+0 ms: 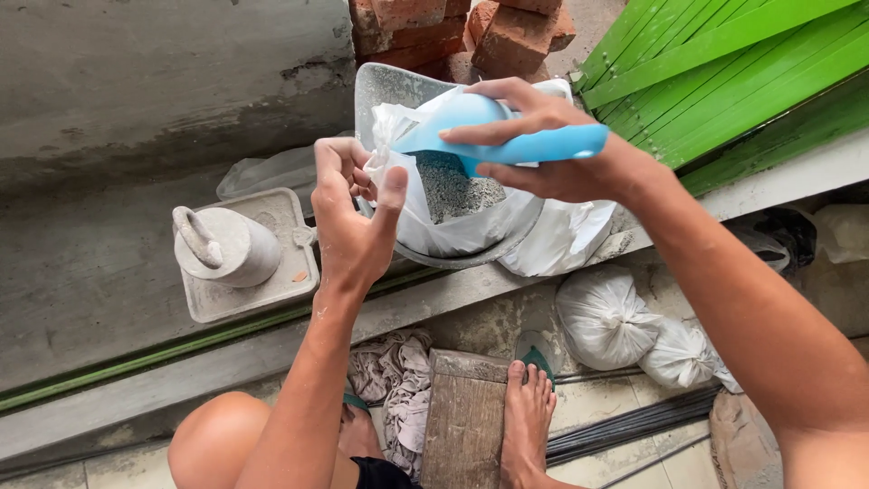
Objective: Transferring grey powder from one plastic bag to another using a blue plastic scoop
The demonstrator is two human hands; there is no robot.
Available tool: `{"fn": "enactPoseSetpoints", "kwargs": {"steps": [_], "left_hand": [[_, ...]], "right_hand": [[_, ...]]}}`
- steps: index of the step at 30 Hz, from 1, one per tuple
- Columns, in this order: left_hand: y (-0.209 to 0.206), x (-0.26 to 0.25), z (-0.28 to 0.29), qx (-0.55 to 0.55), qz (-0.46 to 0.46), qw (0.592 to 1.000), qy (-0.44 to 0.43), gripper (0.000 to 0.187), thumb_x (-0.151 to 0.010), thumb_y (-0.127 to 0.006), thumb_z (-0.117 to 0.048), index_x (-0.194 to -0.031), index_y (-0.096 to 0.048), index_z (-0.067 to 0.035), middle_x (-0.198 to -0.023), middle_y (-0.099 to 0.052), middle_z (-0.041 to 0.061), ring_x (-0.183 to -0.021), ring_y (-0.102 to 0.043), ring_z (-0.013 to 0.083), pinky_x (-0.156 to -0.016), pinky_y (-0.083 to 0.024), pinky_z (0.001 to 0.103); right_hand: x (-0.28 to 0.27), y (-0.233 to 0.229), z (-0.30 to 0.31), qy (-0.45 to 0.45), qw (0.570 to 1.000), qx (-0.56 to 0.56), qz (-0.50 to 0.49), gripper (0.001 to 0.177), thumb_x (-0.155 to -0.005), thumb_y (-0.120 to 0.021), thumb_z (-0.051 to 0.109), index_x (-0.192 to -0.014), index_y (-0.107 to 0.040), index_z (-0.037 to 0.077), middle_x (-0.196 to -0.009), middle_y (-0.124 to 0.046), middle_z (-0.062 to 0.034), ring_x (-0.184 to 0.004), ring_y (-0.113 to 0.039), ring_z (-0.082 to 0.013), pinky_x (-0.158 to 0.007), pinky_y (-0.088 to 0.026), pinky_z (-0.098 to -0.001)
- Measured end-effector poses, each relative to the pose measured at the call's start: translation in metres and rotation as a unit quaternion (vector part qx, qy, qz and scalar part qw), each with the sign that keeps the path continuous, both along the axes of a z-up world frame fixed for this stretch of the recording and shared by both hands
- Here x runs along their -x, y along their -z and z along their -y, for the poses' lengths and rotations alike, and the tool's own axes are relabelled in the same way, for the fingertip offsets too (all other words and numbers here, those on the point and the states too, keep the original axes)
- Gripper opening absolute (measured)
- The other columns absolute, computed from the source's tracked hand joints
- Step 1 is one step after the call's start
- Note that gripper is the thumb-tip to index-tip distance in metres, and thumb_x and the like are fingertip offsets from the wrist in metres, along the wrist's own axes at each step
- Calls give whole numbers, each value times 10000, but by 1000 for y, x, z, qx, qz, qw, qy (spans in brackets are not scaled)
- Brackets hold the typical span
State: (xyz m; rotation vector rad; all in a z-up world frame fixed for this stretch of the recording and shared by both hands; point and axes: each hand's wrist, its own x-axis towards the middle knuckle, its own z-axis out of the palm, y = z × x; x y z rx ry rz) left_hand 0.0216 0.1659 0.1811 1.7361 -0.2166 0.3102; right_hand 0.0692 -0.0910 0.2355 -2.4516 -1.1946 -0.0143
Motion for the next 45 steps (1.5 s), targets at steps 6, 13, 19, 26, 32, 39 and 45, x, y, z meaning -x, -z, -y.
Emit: {"fn": "enactPoseSetpoints", "kwargs": {"steps": [6,13,19,26,32,39,45], "left_hand": [[2,-3,9,6,-58,998,-5,387,-914,-734,-373,-1055,-457,-142,-747,-494,-31,-603,-423,75,-569,-406,237],[7,-2,1,-8,-3,1000,-30,237,-1034,-520,-279,-860,-472,-126,-679,-409,-50,-601,-357,86,-559,-344,294],[8,-3,1,21,4,999,-26,266,-998,-550,-370,-983,-474,-116,-824,-458,-33,-662,-407,72,-592,-384,259],[14,-9,7,-24,-19,1000,-6,634,-901,-627,-561,-1293,-523,-73,-914,-743,69,-707,-650,116,-591,-535,251],[25,-9,11,17,-65,998,-20,489,-1000,-590,-253,-1403,-584,23,-681,-504,-69,-559,-398,59,-523,-383,273],[4,-4,9,16,-83,996,-16,345,-961,-636,-396,-1161,-533,-135,-671,-572,-52,-516,-490,55,-483,-427,243],[16,-7,6,-68,-74,995,9,290,-980,-574,-393,-916,-654,-122,-867,-691,23,-793,-658,193,-733,-512,351]], "right_hand": [[3,-1,-16,-10,999,-36,37,417,-1075,-679,165,-1462,-591,293,-1596,-332,-226,-1461,-456,-492,-1117,-456,-575],[0,-14,1,3,999,-26,41,430,-1043,-660,190,-1468,-599,219,-1552,-420,-282,-1430,-476,-454,-1132,-438,-595],[-4,8,17,-3,999,19,40,425,-1005,-662,232,-1429,-632,225,-1513,-482,-317,-1402,-486,-462,-1070,-450,-603],[7,-8,27,34,999,15,-40,479,-959,-674,190,-1432,-610,234,-1527,-500,-316,-1403,-498,-432,-1091,-441,-588],[21,-3,30,170,979,-83,-72,498,-1013,-632,243,-1486,-554,106,-1403,-563,-231,-1224,-572,-350,-949,-538,-449],[22,-16,25,267,951,-34,-151,652,-1035,-434,406,-1613,-402,106,-1251,-577,-232,-895,-587,-289,-761,-534,-416],[26,-30,26,277,951,-18,-140,586,-1014,-525,310,-1539,-486,52,-1462,-576,-244,-1007,-638,-327,-784,-554,-492]]}}
